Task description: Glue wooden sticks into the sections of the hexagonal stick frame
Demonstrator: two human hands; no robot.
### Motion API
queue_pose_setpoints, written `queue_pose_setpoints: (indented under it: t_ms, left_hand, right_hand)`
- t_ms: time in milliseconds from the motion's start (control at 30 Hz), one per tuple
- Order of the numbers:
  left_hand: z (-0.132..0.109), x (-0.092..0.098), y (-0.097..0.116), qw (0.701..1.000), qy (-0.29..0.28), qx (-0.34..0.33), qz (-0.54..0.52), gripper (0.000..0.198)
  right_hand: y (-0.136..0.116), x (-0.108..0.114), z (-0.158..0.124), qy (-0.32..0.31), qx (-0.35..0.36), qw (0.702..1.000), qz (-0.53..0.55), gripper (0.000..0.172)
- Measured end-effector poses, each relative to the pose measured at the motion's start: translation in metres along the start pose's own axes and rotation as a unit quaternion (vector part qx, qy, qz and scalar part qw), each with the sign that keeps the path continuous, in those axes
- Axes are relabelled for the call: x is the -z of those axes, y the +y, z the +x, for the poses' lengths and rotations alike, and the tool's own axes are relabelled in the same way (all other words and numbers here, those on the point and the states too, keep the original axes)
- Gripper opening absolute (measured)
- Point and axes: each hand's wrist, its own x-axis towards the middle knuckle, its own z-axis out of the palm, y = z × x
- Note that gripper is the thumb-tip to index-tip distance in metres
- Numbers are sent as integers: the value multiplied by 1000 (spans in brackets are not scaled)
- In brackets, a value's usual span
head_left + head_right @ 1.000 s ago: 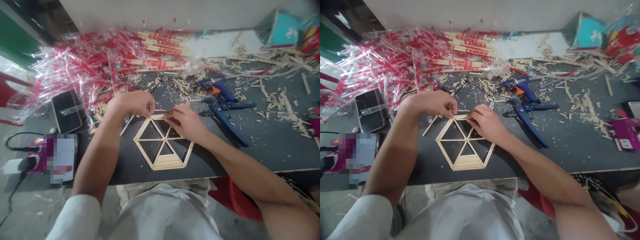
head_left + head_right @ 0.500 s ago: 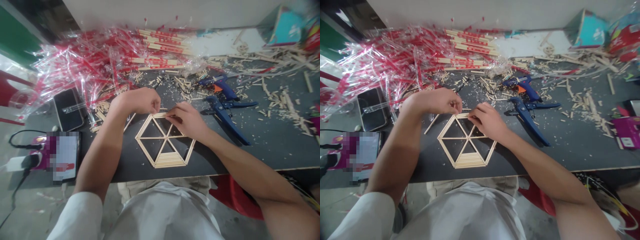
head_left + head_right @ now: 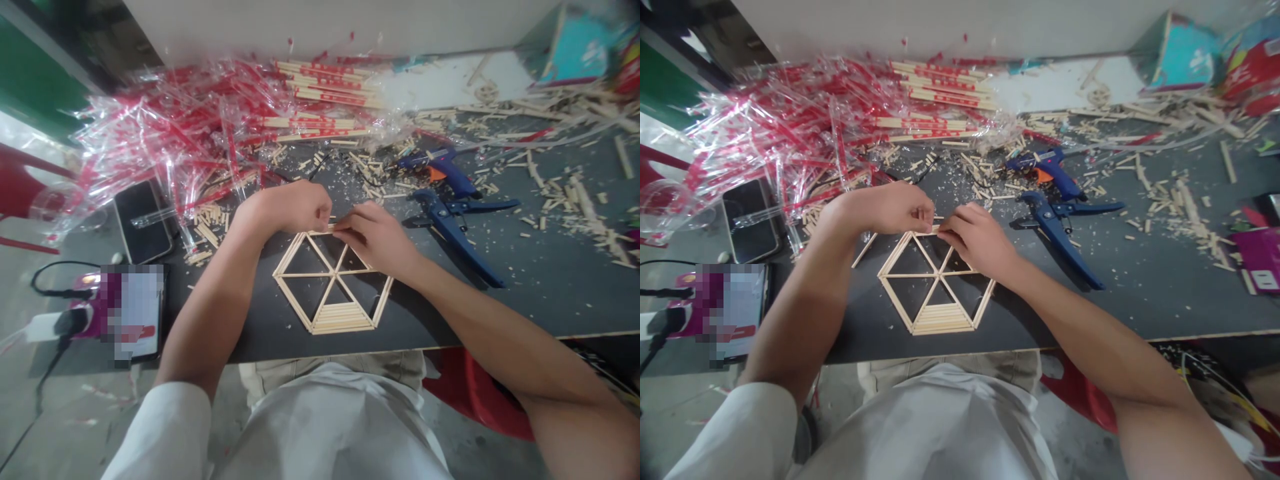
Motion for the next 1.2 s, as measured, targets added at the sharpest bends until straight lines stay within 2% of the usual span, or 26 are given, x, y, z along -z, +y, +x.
queue_pose_setpoints:
  t_ms: [133, 400, 567, 800, 1033, 1200]
  left_hand:
    - [-1, 3, -2, 1000, -12, -19, 7, 20]
    - [-15, 18, -16, 995, -40, -66, -58, 20]
    - [-14, 19, -11, 996, -27, -66, -61, 14]
    - [-14, 17, -8, 994, -13, -98, -55, 20]
    - [-16, 16, 1, 998, -25, -50, 3, 22]
    - [-14, 12, 4, 998, -29, -60, -7, 17]
  right_hand:
    - [1, 0, 0, 7, 1, 1000, -3, 18]
    - [6, 4, 0, 23, -21, 999, 39, 15]
    - [6, 7, 0, 30, -43, 996, 71, 19]
    - [6, 10, 0, 34, -60, 991, 118, 22]
    - [7, 12, 0, 37, -67, 992, 102, 22]
    - [6, 14, 1, 40, -38, 995, 86, 18]
